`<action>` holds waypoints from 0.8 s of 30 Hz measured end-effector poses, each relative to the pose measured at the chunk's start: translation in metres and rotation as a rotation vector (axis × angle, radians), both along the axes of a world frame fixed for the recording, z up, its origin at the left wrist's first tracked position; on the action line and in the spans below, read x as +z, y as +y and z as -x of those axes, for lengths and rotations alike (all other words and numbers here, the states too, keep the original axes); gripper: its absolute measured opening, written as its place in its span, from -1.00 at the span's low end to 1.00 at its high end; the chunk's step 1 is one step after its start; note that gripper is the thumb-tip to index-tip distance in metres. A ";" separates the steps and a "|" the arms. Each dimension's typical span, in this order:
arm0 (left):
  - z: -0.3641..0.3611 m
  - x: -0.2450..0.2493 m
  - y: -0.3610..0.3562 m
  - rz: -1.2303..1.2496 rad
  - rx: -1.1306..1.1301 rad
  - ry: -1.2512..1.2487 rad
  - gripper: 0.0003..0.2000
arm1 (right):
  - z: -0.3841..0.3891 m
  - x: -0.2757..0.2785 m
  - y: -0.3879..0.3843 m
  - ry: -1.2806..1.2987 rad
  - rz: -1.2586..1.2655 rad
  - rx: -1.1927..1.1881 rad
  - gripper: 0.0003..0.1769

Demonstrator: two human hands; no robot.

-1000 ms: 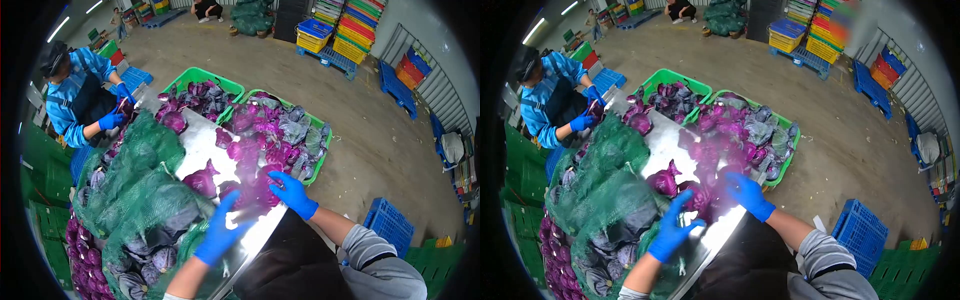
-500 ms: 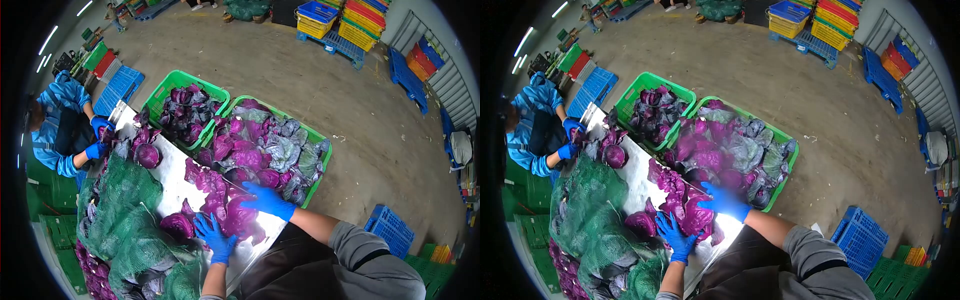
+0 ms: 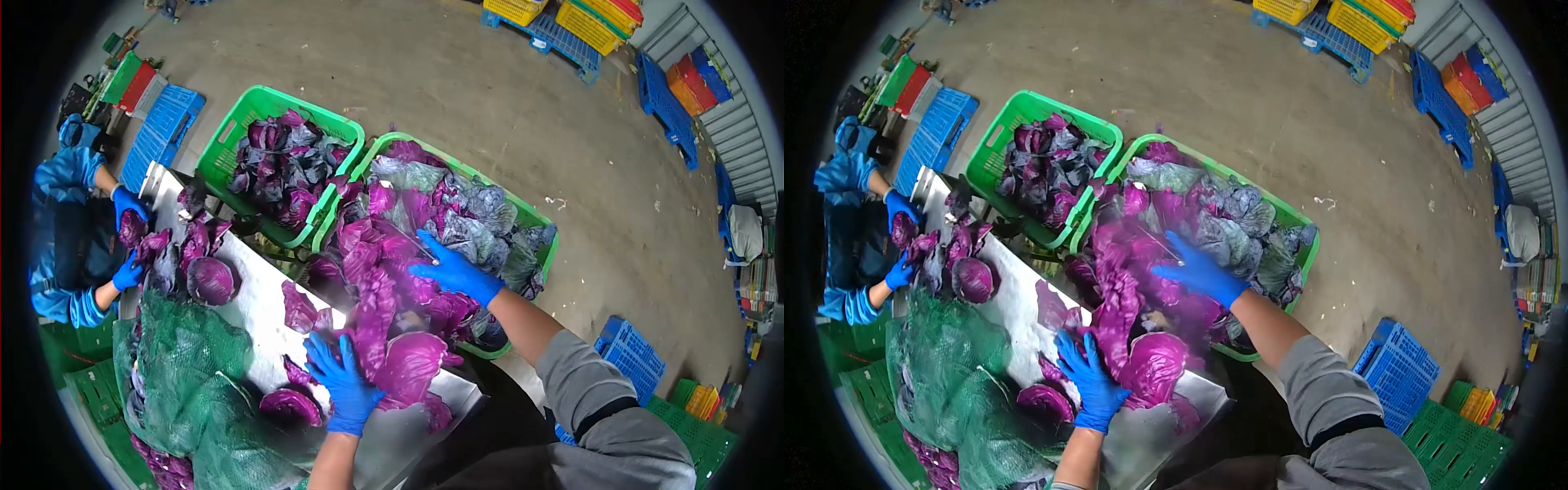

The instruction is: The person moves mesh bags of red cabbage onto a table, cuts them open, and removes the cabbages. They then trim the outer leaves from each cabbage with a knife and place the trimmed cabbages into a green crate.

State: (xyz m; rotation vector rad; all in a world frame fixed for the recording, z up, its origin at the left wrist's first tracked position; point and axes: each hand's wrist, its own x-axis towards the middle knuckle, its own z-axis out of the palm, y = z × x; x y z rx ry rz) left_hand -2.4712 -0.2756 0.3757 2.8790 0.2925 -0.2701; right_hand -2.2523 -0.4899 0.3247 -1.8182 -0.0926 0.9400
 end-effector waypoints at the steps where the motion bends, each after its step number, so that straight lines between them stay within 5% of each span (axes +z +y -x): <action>1: -0.025 0.007 -0.005 -0.019 -0.020 0.079 0.27 | -0.002 -0.029 0.004 -0.060 0.062 0.035 0.05; 5: -0.127 0.012 -0.022 -0.216 -0.191 0.212 0.24 | -0.008 -0.080 0.010 -0.114 -0.147 0.029 -0.08; 6: -0.143 -0.010 -0.019 -0.252 -0.319 0.193 0.24 | -0.008 -0.100 0.010 -0.106 -0.152 0.023 -0.08; 8: -0.178 -0.052 -0.028 0.152 -0.056 0.597 0.20 | -0.017 -0.141 0.005 0.034 -0.368 0.103 -0.13; 9: -0.177 -0.115 -0.028 -0.085 -0.164 0.665 0.16 | -0.020 -0.162 0.001 0.183 -0.354 0.082 -0.10; 10: -0.172 -0.166 -0.029 -0.322 -0.280 0.722 0.12 | -0.024 -0.119 0.002 0.272 -0.352 0.000 -0.08; 12: -0.171 -0.128 -0.049 -0.034 -0.344 0.205 -0.18 | -0.026 -0.118 -0.002 -0.050 -0.267 0.024 -0.06; 14: -0.166 -0.161 -0.044 0.224 -0.515 0.120 -0.29 | -0.025 -0.083 -0.024 0.146 -0.216 0.035 -0.04; 15: -0.165 -0.163 -0.056 0.546 -0.399 0.116 -0.46 | -0.019 -0.079 -0.035 0.109 -0.224 -0.027 -0.05; 16: -0.163 -0.163 -0.064 0.551 -0.416 0.129 -0.46 | -0.009 -0.077 -0.042 0.073 -0.235 -0.086 -0.05; 18: -0.161 -0.152 -0.089 1.023 -0.282 0.271 -0.56 | 0.002 -0.067 -0.073 0.035 -0.208 -0.163 -0.05; 20: -0.167 -0.157 -0.122 0.964 -0.388 0.274 -0.53 | 0.011 -0.036 -0.110 0.219 -0.379 -0.391 -0.06; 22: -0.186 -0.115 -0.169 0.322 -0.564 0.248 -0.41 | 0.019 -0.028 -0.147 0.307 -0.388 -0.515 -0.07; 24: -0.190 -0.152 -0.204 0.179 -0.663 0.118 -0.29 | 0.031 -0.050 -0.166 0.123 -0.273 -0.556 -0.19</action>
